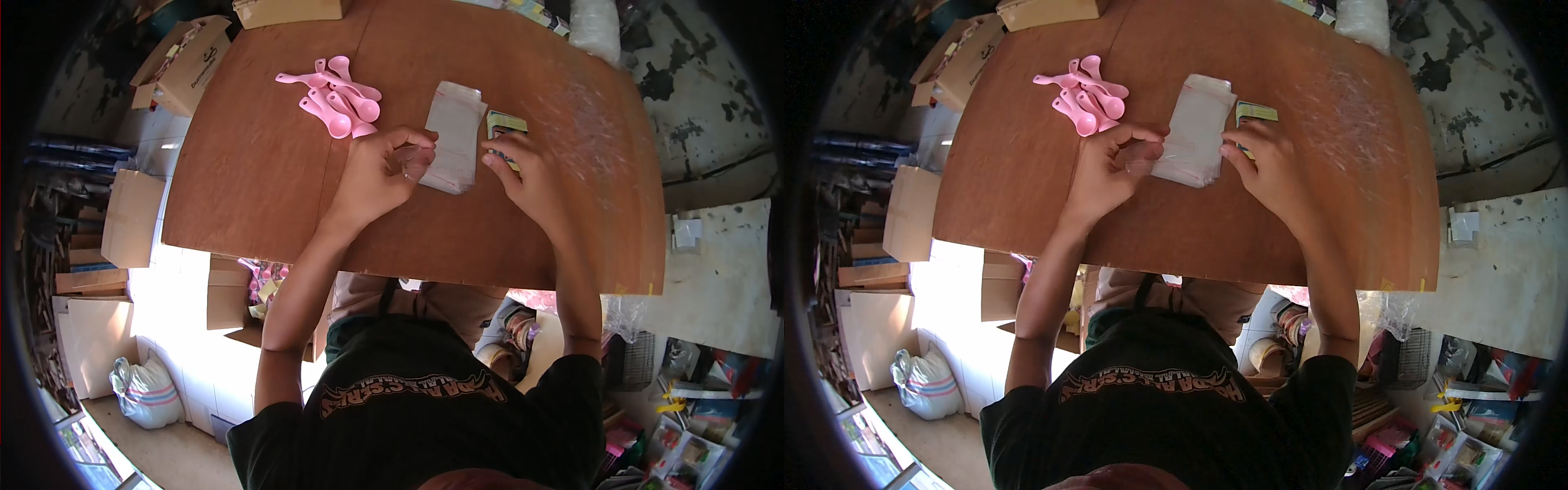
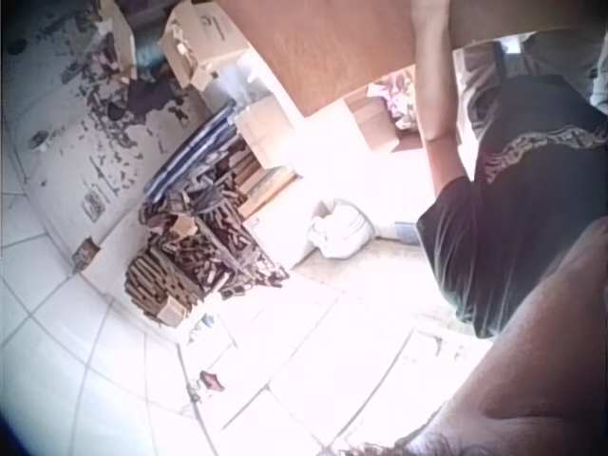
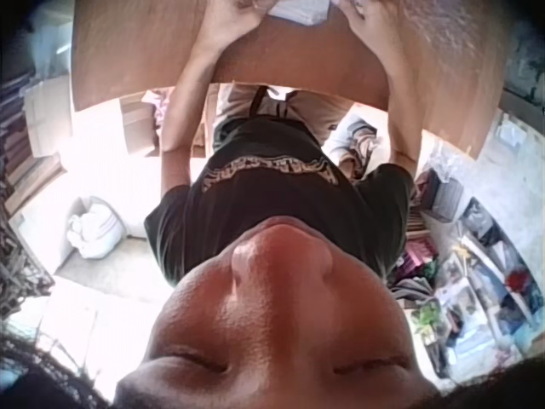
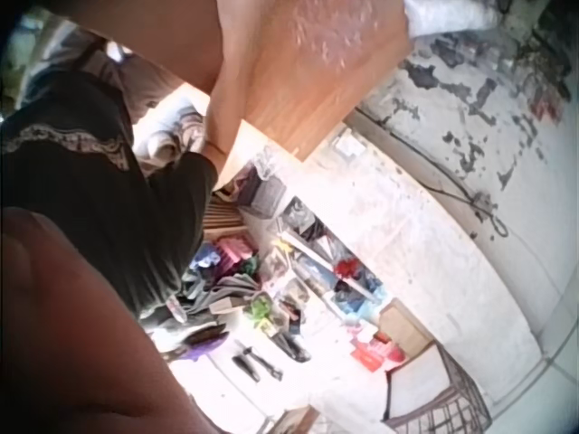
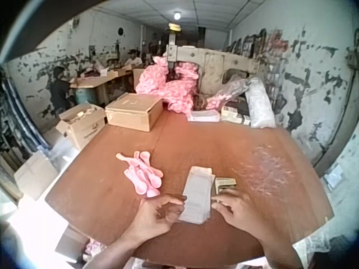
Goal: The person repeatedly picks up pink plastic spoons and small printed cards, places them into clear plastic bags, and seals the bags. The person handles the items one at a time and stacks the sealed packages on the table.
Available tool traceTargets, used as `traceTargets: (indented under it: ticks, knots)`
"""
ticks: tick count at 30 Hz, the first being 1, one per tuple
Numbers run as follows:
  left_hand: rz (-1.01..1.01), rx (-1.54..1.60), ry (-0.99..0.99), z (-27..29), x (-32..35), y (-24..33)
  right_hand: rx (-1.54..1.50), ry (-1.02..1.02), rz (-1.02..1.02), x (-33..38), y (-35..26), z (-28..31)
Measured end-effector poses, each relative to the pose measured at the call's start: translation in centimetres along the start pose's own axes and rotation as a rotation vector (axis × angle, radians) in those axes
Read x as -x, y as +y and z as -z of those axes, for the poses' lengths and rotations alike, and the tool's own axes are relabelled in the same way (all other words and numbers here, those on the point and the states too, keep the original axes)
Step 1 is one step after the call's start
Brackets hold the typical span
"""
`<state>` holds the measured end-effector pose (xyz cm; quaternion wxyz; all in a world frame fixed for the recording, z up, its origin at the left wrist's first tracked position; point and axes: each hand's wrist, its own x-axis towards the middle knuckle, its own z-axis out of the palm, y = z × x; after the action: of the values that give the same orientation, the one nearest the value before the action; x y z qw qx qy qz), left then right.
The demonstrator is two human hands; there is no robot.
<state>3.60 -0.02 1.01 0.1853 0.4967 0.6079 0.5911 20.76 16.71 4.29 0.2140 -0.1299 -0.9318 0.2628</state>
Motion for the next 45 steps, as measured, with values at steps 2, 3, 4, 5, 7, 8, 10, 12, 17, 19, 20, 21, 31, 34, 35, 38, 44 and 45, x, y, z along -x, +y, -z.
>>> traceTargets:
  ticks: [2,3,4,5,7,8,10,12,17,19,20,21,31,34,35,38,44,45]
  knots:
    - [0.004,0.288,0.115,0.1,0.2,0.4,0.226,0.069,0.054,0.6,1.0,0.5]
    - [0.05,0.31,0.11,0.6,0.4,1.1,0.289,0.051,0.027,1.1,0.9,0.6]
    - [0.05,0.312,0.111,0.7,0.5,1.2,0.351,0.032,0.001,1.4,0.9,0.7]
    - [0.1,0.399,0.136,0.7,0.5,1.3,0.353,0.032,0.001,1.5,1.4,0.5]
    - [0.147,0.493,0.155,0.6,0.5,1.4,0.284,0.045,-0.02,2.0,2.6,0.1]
    - [0.146,0.519,0.15,0.5,0.5,1.4,0.289,0.046,-0.022,2.1,3.2,0.1]
    - [0.144,0.546,0.147,0.5,0.5,1.5,0.228,0.098,0.016,2.3,4.1,0.2]
    - [0.255,0.572,0.165,0.5,0.7,2.1,0.282,0.089,0.024,2.4,4.1,0.5]
    - [0.256,0.464,0.163,0.8,1.3,1.4,0.419,0.297,0.044,2.6,-1.0,1.9]
    - [0.271,0.397,0.113,0.6,1.2,1.3,-0.052,0.584,0.026,3.4,-2.3,2.1]
    - [0.258,0.339,0.053,0.4,1.2,1.5,-0.048,0.585,0.026,3.4,-3.0,2.3]
    - [0.248,0.277,-0.006,0.2,1.4,1.7,-0.174,0.55,0.012,3.4,-3.7,2.4]
    - [0.187,0.099,-0.191,0.6,2.1,4.0,-0.294,0.277,-0.116,2.1,-4.7,2.4]
    - [0.346,0.001,-0.304,0.7,1.9,4.8,-0.239,0.208,-0.056,2.0,-5.4,2.0]
    - [0.348,0.0,-0.305,0.4,2.0,4.6,-0.241,0.209,-0.058,2.0,-5.6,1.7]
    - [0.275,0.092,-0.295,-0.2,2.3,3.9,-0.293,0.264,-0.03,1.9,-6.0,1.5]
    - [0.285,0.18,-0.24,-0.5,2.1,4.7,-0.24,0.049,0.171,1.8,-5.5,1.5]
    - [0.181,0.159,-0.194,-0.7,2.0,4.6,-0.261,0.001,0.191,1.8,-5.1,1.2]
